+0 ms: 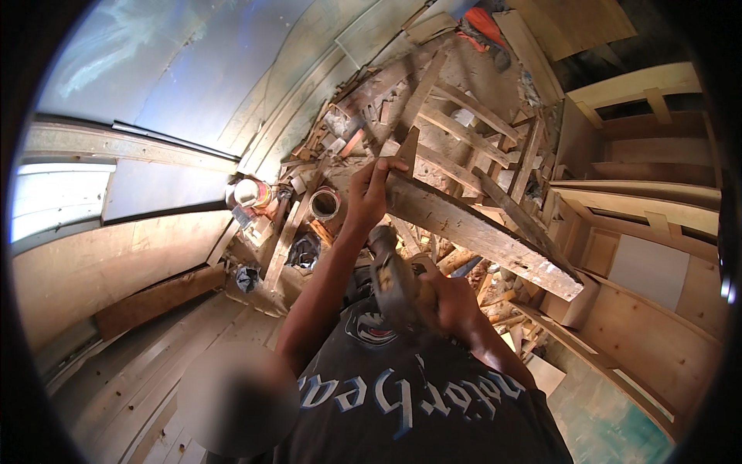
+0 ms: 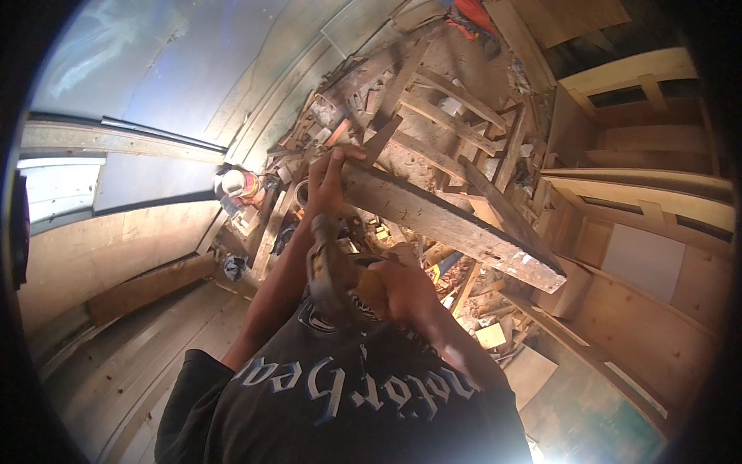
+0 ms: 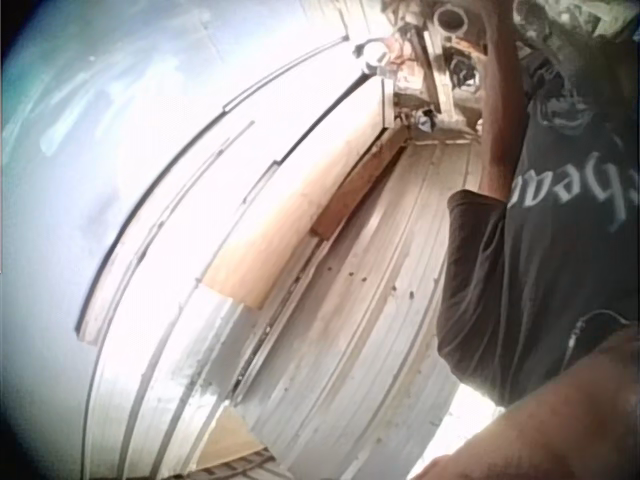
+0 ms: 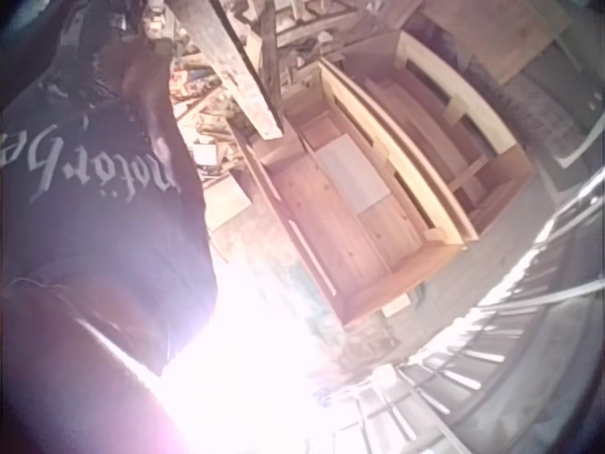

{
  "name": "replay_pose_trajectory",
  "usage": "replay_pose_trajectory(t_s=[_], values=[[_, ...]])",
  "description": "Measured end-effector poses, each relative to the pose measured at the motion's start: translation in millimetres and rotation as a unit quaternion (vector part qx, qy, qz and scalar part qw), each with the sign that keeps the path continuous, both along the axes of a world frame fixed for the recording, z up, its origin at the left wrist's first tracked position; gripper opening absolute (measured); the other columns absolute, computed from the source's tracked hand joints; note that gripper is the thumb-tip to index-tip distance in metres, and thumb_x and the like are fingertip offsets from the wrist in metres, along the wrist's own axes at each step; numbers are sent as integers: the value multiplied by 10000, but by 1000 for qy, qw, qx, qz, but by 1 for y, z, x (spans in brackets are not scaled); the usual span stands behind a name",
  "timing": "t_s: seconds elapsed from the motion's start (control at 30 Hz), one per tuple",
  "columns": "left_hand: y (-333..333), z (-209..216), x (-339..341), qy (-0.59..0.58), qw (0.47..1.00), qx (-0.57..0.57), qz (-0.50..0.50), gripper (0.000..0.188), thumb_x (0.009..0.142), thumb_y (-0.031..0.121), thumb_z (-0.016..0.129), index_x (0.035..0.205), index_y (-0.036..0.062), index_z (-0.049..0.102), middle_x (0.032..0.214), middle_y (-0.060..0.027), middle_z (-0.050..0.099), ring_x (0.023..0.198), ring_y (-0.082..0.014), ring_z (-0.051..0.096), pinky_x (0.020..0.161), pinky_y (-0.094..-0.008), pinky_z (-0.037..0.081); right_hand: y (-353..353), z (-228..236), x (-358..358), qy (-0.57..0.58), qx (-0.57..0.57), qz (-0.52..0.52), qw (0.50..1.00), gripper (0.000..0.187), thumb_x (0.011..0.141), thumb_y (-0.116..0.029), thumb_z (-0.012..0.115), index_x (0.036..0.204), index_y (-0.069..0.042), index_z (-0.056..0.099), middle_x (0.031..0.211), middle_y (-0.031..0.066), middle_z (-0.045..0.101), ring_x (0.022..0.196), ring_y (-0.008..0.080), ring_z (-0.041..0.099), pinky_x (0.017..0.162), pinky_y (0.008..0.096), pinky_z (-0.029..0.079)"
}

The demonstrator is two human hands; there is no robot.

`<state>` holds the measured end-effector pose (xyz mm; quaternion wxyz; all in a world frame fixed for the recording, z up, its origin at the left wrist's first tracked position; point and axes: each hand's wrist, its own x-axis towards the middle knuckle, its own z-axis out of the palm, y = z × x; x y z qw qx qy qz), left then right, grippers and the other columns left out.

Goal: The person dismantles a wooden frame using a hammer. They repeatedly strike the frame to separate its components, occasionally repositioning the frame and picking up small pieces from the debris-strewn floor.

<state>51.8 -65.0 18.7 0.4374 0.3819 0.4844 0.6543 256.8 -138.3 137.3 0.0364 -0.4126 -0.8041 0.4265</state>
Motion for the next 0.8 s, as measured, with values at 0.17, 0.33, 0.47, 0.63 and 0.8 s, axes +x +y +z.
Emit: replay_pose_trajectory(t_s=[0.17, 0.33, 0.47, 0.63, 0.8], values=[[0, -2, -2, -14, 1000, 8, -12, 401, 1059, 243, 390, 961, -30, 666, 962, -62, 682, 949, -134, 593, 890, -278, 437, 8, 0, -10, -64, 23, -30, 997, 309, 812, -259, 711, 1020, -71, 581, 780, 168, 651, 734, 372, 667, 652, 458, 523], [-2, -5, -1, -8, 1000, -17, -13, 398, 1063, 243, 383, 963, -19, 665, 948, -54, 679, 926, -116, 585, 871, -269, 441, 9, 29, -19, -31, -43, -40, 998, 222, 835, -220, 680, 956, -60, 583, 764, 143, 652, 705, 348, 663, 593, 436, 520], [0, -2, 0, 8, 1000, 7, -2, 403, 1064, 242, 374, 959, -15, 666, 916, -46, 677, 890, -114, 584, 847, -268, 446, 1, 13, -14, 96, 139, 76, 983, 191, 859, -195, 676, 919, -49, 569, 657, 144, 613, 567, 347, 642, 487, 400, 501], [2, -2, -2, 3, 1000, -2, -1, 402, 1062, 232, 373, 954, -17, 669, 907, -38, 678, 872, -115, 583, 838, -272, 446, 6, -10, -6, -12, 121, -41, 992, 260, 816, -222, 713, 878, -25, 555, 643, 156, 606, 577, 347, 637, 507, 414, 504], [2, -10, -1, 19, 1000, 8, 6, 398, 1057, 224, 381, 952, -19, 677, 903, -48, 685, 877, -112, 589, 843, -272, 447, 5, 12, -3, 85, 139, 121, 979, 300, 786, -256, 724, 898, -35, 555, 608, 158, 574, 536, 354, 616, 505, 455, 491]])
